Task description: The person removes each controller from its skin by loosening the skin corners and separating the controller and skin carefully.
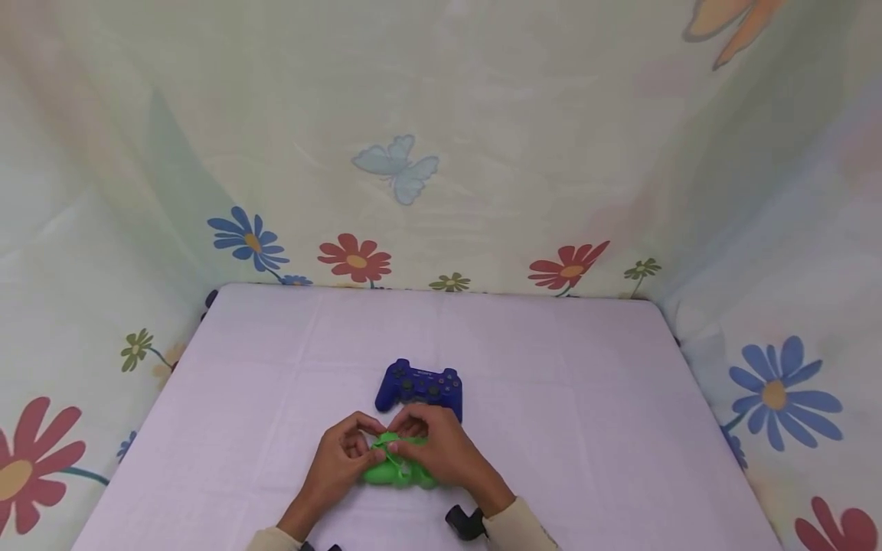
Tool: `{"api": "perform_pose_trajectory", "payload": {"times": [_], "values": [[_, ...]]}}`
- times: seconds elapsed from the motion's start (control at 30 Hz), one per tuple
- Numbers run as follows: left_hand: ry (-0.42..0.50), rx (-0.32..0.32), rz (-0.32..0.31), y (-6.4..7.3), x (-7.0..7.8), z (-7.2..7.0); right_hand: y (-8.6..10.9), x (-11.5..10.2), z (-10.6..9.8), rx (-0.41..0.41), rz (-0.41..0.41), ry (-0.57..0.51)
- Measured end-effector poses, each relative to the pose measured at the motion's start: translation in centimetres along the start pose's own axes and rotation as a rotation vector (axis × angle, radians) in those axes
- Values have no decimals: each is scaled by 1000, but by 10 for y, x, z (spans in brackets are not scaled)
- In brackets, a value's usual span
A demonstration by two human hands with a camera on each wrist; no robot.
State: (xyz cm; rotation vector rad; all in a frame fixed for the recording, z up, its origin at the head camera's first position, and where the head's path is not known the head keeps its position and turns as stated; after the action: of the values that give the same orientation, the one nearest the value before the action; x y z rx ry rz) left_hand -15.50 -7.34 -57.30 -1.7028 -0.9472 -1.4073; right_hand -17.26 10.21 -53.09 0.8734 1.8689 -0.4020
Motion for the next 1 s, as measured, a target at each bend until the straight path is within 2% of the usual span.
{"api": "perform_pose_trajectory", "payload": {"times": [0.2, 0.43, 0.53, 0.67, 0.77, 0.83, 1.0], "values": [[38, 15, -16, 2, 0, 1, -1, 8, -3, 61, 20, -46], [11, 64, -26, 7, 2, -3, 4, 13, -10, 173, 24, -119], [2, 69, -27, 10, 2, -5, 5, 16, -12, 188, 42, -143], [-23, 85, -72, 15, 1, -5, 5, 15, -11, 180, 41, -115], [-81, 97, -117, 18, 0, -7, 8, 11, -14, 191, 39, -27], [-154, 104, -142, 21, 0, -9, 14, 9, -17, 211, 44, 25], [-326, 140, -183, 27, 2, -18, 35, 14, -28, 297, 73, 54]]}}
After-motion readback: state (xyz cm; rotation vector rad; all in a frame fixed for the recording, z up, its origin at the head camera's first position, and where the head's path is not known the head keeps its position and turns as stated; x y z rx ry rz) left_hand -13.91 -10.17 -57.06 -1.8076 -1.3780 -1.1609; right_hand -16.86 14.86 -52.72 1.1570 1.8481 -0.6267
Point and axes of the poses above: each hand's wrist, its own y-axis away from the middle knuckle, its own z-axis out of the palm, x = y × z, the point moved 7 cm from there along -y, towards the middle knuckle, and after that the axes turned 15 degrees about -x, right-handed, at the moved point
